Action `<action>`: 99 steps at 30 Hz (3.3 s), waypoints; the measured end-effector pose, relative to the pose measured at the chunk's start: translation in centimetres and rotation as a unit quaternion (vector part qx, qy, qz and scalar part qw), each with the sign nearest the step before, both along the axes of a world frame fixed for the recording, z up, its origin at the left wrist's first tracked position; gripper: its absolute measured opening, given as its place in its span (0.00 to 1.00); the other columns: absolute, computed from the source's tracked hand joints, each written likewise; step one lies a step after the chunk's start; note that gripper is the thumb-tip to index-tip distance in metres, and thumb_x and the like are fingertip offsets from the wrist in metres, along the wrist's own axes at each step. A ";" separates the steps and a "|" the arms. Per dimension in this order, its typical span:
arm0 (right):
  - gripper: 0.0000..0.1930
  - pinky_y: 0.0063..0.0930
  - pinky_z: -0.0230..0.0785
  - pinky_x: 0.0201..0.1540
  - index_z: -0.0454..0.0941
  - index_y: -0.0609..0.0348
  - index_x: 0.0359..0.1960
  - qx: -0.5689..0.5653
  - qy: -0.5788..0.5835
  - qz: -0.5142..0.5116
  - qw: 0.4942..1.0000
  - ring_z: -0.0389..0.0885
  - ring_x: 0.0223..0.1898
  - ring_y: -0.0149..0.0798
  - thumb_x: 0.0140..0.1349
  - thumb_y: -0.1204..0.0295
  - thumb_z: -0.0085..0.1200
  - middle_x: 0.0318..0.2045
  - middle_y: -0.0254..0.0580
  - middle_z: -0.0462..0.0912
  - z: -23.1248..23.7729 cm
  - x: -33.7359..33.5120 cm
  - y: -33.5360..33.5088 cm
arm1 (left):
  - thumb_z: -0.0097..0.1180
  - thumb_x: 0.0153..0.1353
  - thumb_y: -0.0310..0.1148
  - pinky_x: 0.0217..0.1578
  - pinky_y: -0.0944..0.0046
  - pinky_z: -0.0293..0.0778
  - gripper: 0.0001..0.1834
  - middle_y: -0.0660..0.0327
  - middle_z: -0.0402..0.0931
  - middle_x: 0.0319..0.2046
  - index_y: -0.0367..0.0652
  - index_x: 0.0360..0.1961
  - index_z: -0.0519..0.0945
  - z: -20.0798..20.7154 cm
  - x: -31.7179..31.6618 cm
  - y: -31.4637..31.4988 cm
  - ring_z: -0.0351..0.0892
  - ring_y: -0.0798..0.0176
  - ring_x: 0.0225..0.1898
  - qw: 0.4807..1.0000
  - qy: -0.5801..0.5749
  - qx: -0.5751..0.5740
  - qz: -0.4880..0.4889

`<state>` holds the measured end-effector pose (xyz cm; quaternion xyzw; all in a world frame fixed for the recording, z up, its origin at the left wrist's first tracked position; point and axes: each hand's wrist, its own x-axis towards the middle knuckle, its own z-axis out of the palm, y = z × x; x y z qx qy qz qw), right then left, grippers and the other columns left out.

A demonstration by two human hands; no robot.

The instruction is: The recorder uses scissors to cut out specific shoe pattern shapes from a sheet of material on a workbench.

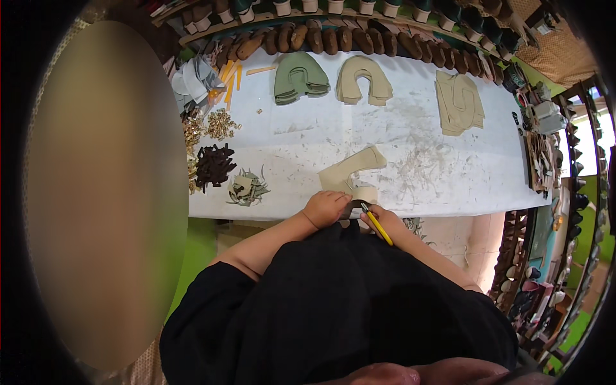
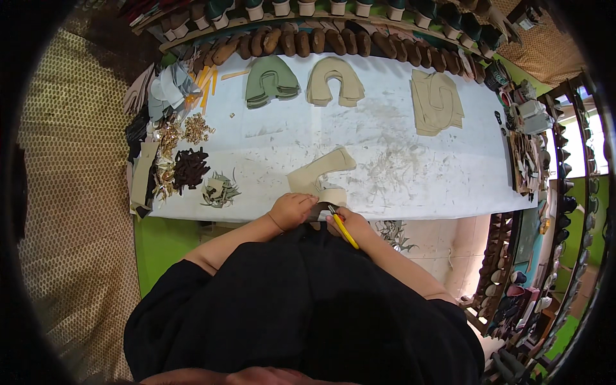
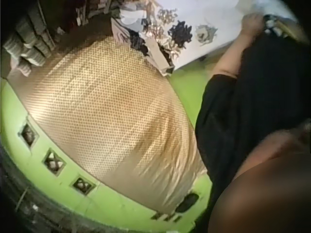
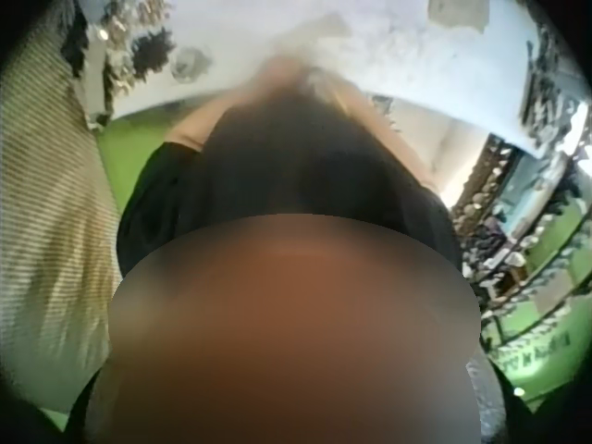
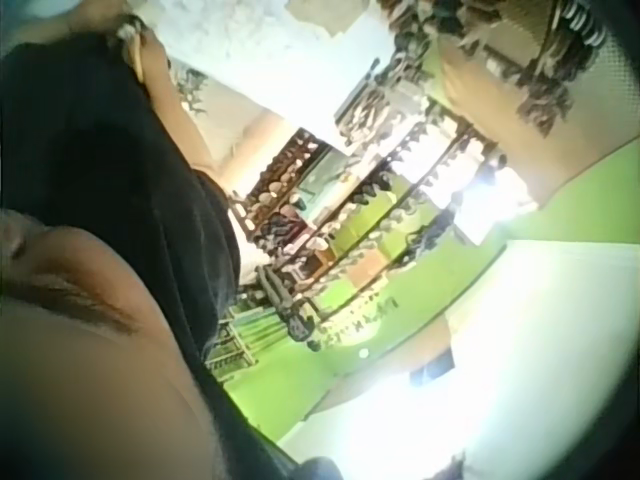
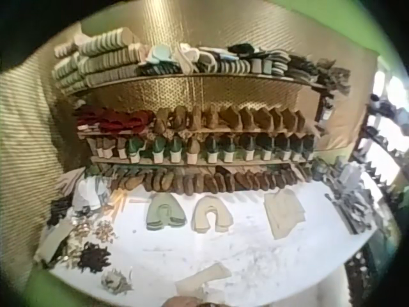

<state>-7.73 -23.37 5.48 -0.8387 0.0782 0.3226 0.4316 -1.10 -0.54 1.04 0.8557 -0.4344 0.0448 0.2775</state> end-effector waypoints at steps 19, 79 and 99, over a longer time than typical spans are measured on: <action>0.23 0.20 0.50 0.16 0.69 0.56 0.38 0.306 0.141 -0.119 0.934 0.55 0.13 0.24 0.71 0.46 0.45 0.15 0.28 0.61 1.7 2.6 -2.5 | 0.64 0.56 0.41 0.61 0.53 0.68 0.27 0.54 0.75 0.58 0.42 0.56 0.77 1.3 6.1 1.1 0.72 0.47 0.61 0.997 -0.059 0.032 0.029; 0.30 0.33 0.70 0.47 0.76 0.62 0.44 0.039 0.069 0.015 0.997 0.80 0.40 0.44 0.67 0.41 0.47 0.35 0.50 0.82 1.8 3.7 0.5 | 0.49 0.60 0.28 0.61 0.57 0.70 0.22 0.57 0.78 0.57 0.44 0.56 0.78 -2.4 3.5 3.4 0.77 0.54 0.58 0.999 0.003 0.014 -0.050; 0.32 0.38 0.72 0.47 0.77 0.62 0.47 -0.004 0.015 0.051 0.999 0.82 0.43 0.53 0.66 0.40 0.47 0.37 0.56 0.84 0.0 3.2 0.2 | 0.56 0.57 0.26 0.55 0.56 0.75 0.19 0.55 0.81 0.51 0.43 0.51 0.81 -1.3 3.2 3.6 0.80 0.52 0.53 0.999 0.028 -0.018 -0.031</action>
